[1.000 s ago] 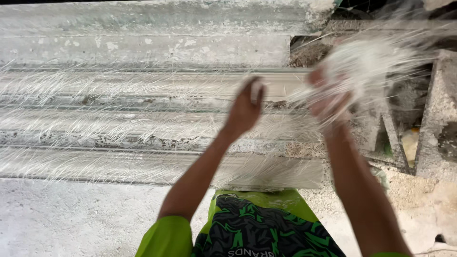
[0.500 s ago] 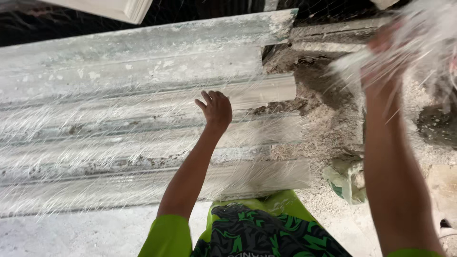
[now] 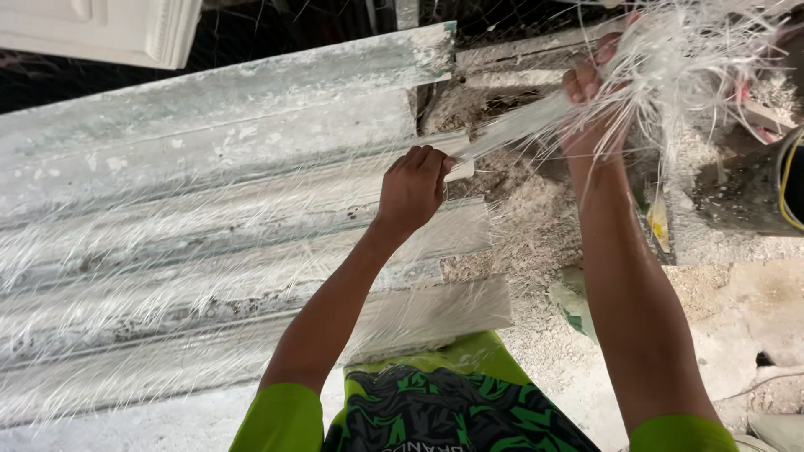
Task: The person dips handfuls of white fiberglass strands into a bucket of liquid, squeezes them out, and presses the wet strands along the grooves of long plaster cornice molds on a work table, repeating the process along the mold lengths.
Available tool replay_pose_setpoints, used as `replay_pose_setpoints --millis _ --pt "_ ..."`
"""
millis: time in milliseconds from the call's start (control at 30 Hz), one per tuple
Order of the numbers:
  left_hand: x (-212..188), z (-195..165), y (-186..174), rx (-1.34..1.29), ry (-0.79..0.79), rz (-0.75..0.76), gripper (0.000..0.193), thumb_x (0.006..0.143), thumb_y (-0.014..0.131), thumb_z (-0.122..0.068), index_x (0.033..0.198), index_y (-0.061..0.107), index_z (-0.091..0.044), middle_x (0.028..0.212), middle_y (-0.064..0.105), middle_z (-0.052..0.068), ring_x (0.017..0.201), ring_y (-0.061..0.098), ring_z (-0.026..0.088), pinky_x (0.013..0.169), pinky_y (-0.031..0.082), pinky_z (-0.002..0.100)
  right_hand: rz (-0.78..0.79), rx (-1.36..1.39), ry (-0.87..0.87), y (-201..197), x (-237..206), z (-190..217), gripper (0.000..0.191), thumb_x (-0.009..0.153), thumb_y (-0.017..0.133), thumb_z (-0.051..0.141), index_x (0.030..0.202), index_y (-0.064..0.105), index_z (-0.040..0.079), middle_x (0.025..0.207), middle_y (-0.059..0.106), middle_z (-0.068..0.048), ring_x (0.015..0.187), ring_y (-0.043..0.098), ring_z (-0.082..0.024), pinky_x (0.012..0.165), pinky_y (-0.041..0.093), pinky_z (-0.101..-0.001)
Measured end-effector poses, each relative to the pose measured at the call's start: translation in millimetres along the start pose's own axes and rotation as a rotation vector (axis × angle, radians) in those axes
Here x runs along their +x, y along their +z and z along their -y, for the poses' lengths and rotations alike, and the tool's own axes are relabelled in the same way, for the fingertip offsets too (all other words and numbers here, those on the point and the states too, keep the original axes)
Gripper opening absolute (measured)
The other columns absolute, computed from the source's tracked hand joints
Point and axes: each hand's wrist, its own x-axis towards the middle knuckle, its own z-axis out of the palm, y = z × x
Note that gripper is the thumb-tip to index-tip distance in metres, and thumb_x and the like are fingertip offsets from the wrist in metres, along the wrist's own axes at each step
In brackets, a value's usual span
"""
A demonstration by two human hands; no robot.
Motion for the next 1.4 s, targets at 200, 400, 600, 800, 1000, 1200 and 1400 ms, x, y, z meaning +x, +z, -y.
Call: replay_pose_setpoints --millis 200,400,600,800,1000,1200,1400 --pt "-1.8 40.9 41.7 0.153 0.016 0.129 0.021 0.107 0.061 -0.017 0.09 0.066 -0.004 0.085 0.067 0.009 0.083 0.066 0.026 0.073 0.055 0.043 -0.192 -0.162 -0.219 -35.0 42.6 86.7 0.036 0.108 0.058 0.031 0.13 0.059 0.002 0.093 0.068 -0.009 0.062 0.058 -0.013 0.047 0.049 -0.0264" --pt "-14.6 89.0 62.0 0.467 -0.211 0.415 0.026 0.102 0.057 -0.024 0.09 0.071 -0.006 0.085 0.071 0.011 0.087 0.069 0.029 0.084 0.051 0.053 -0.268 -0.262 -0.301 -74.6 42.8 135.2 0.04 0.107 0.062 0.029 0.137 0.055 0.004 0.095 0.069 -0.007 0.065 0.061 -0.013 0.049 0.052 -0.0265" --pt "-19.4 102.8 56.8 0.61 -0.349 0.498 0.036 0.102 0.047 -0.029 0.086 0.073 -0.01 0.12 0.065 0.021 0.12 0.056 0.04 0.103 0.039 0.064 -0.214 -0.18 -0.199 -74.9 11.1 83.4 0.047 0.105 0.066 0.026 0.144 0.052 0.005 0.097 0.071 -0.005 0.067 0.064 -0.014 0.052 0.054 -0.0266" --pt "-5.8 58.7 56.3 -0.017 -0.418 0.372 0.056 0.112 0.028 -0.045 0.148 0.043 -0.006 0.151 0.049 0.03 0.137 0.052 0.04 0.113 0.04 0.061 -0.096 0.043 0.06 -21.4 -48.1 -20.1 0.055 0.104 0.07 0.024 0.152 0.049 0.007 0.099 0.072 -0.004 0.07 0.067 -0.014 0.055 0.056 -0.0267" --pt "1.1 7.3 40.3 -0.365 -0.402 0.398 0.033 0.109 0.045 -0.029 0.117 0.067 -0.006 0.096 0.076 0.015 0.074 0.073 0.027 0.066 0.062 0.045 0.119 0.152 -0.018 -0.1 -16.6 -32.1 0.048 0.109 0.065 0.027 0.148 0.05 0.002 0.095 0.073 -0.007 0.062 0.064 -0.013 0.049 0.054 -0.0256" --pt "3.6 30.1 33.5 -0.021 -0.203 0.158 0.012 0.103 0.057 -0.011 0.1 0.066 -0.004 0.091 0.072 0.016 0.077 0.069 0.036 0.064 0.055 0.048 -0.064 0.234 -0.059 -42.2 25.1 44.1 0.042 0.111 0.053 0.031 0.139 0.052 0.0 0.104 0.073 -0.017 0.061 0.066 -0.016 0.045 0.055 -0.0249" --pt "-17.6 78.0 64.1 0.158 -0.096 0.182 0.008 0.102 0.062 -0.014 0.097 0.065 -0.008 0.091 0.068 0.009 0.088 0.068 0.03 0.075 0.053 0.045 -0.308 0.012 -0.244 -82.9 33.5 129.8 0.039 0.112 0.048 0.033 0.132 0.054 0.0 0.098 0.069 -0.019 0.059 0.063 -0.018 0.045 0.053 -0.027"
